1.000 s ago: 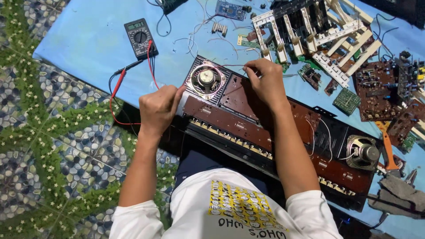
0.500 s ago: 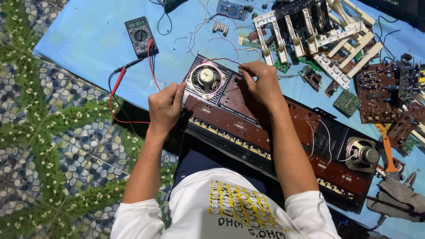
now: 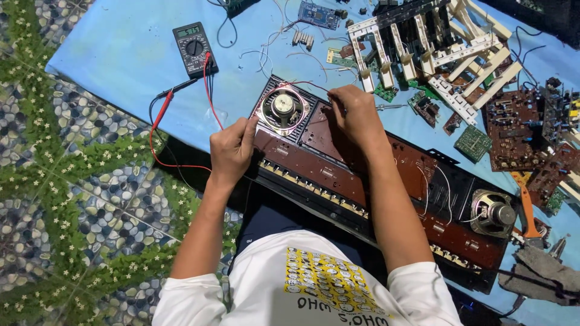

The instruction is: Repairing an electronic keyboard by manipulating and connecting internal wires.

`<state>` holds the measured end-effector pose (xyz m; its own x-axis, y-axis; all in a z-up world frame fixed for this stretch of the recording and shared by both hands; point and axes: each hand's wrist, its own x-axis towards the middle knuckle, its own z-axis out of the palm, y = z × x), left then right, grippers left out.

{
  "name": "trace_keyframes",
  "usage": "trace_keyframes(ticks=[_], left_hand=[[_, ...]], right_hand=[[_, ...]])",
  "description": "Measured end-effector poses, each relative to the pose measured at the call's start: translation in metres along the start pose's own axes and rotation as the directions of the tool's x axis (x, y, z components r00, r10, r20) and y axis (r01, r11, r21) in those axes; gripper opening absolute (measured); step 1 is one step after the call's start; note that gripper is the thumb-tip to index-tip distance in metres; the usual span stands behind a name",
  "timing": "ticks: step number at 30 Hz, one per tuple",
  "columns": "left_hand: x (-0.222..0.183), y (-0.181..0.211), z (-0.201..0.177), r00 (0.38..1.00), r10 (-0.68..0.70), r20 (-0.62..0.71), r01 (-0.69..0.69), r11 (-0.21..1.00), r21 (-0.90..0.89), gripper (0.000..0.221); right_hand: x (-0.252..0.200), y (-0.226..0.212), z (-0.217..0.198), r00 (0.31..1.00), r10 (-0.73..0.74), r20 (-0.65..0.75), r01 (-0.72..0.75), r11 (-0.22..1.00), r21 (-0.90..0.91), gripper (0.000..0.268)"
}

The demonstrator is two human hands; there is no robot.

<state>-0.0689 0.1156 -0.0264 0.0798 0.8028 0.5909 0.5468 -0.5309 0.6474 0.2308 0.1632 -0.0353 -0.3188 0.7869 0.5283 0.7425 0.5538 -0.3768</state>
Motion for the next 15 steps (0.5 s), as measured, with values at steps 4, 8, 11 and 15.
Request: trace_keyframes(ticks=[4,8,11,15], left_hand=[[0.000,0.005,-0.003,1.000,-0.002,0.016,0.002,1.000,-0.023,0.047],[-0.001,0.003,-0.003,1.000,0.002,-0.020,-0.003,1.000,-0.027,0.049],[-0.002,0.003,-0.004,1.000,0.007,-0.022,-0.008,1.000,-0.024,0.048],[-0.002,0.008,-0.005,1.000,0.002,-0.014,-0.002,1.000,-0.030,0.047]], right_hand=[[0.002,-0.009,-0.005,0.999,0.021,0.034,-0.020,1.000,-0.021,0.015],[0.002,-0.010,-0.005,0.999,0.012,0.044,-0.010,0.999,-0.048,0.018],[-0.001,-0.005,-0.004,0.998,0.003,0.063,0.001,0.998,-0.066,0.019],[-0.003,0.000,-0.003,0.997,-0.004,0.072,0.010,0.996,-0.091,0.019]])
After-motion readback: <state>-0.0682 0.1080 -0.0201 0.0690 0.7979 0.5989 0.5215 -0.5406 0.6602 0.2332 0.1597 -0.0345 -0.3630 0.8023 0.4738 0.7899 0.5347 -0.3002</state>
